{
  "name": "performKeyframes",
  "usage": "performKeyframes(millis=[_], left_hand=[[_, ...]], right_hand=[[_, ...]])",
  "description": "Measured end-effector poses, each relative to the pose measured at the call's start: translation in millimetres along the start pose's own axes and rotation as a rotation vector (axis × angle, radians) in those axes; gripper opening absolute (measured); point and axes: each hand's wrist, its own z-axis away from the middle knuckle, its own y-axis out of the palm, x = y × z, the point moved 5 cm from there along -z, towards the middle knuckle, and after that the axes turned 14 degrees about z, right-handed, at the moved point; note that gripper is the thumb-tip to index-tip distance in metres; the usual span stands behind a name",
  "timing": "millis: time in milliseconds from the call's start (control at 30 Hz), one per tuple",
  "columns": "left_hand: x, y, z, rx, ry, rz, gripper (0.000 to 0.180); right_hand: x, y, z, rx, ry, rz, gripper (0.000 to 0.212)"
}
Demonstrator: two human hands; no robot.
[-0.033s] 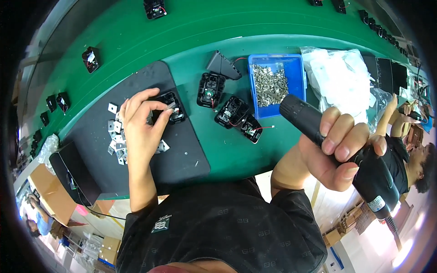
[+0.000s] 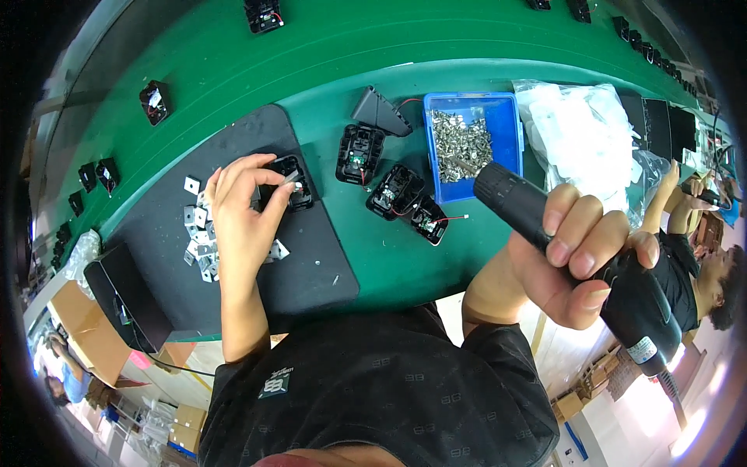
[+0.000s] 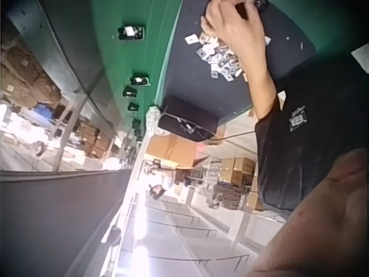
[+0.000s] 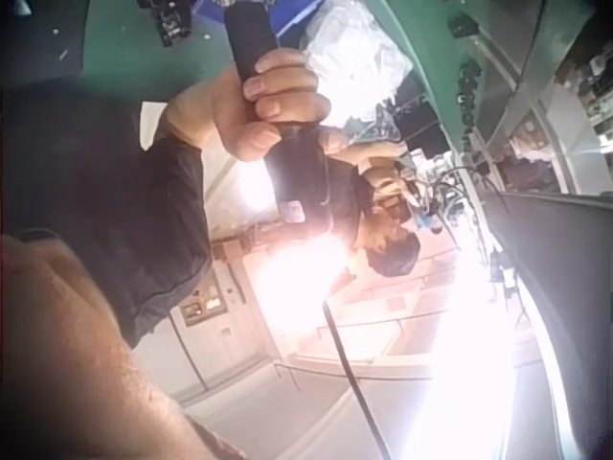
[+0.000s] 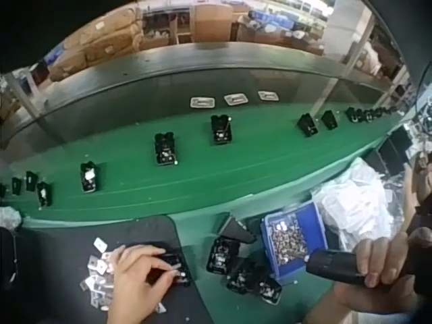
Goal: The person assembles electronic components into a housing with screws using an electric screwdriver.
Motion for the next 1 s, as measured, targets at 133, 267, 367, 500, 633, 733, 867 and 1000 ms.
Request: performKeyframes(millis=[133,267,367,500,633,733,867,1000], left_hand=[[2.4,5.0,-6.1,0.029,-0.104,0.066,0.030],[2.9,8.1,-10.5,0.106,-0.191,0.098,0.034],[-13.4,-7.6,-10.8,-0.033,0.068,0.076,0.040],[-35.7,-9.6,9.7,-0.031,0.297,0.360,0.035],[-52.8,1.1,16.4,0.024,0.355,0.286,0.045],[-52.4,4.4,18.6,0.014,0.399,0.335,0.034],[-49.4,3.7,20.9,0.015,0.435,0.358,0.029],[-51.9,0.6,20.5,0.001,0.431,0.293,0.027]], right_hand=[[-0.2,20.8,3.7,0.001,0.012,-0.071,0.048],[-0.8,51.7,5.8,-0.029,0.078,-0.231,0.042],[-0.4,62.4,5.0,-0.003,0.105,-0.303,0.042],[-0.3,69.3,5.3,0.075,0.132,-0.404,0.040],[0.4,77.1,5.2,0.086,0.131,-0.486,0.039],[-0.4,80.0,6.3,0.130,0.153,-0.498,0.039],[-1.7,83.7,9.0,0.126,0.189,-0.485,0.039],[-5.7,88.2,8.0,0.207,0.185,-0.449,0.038]])
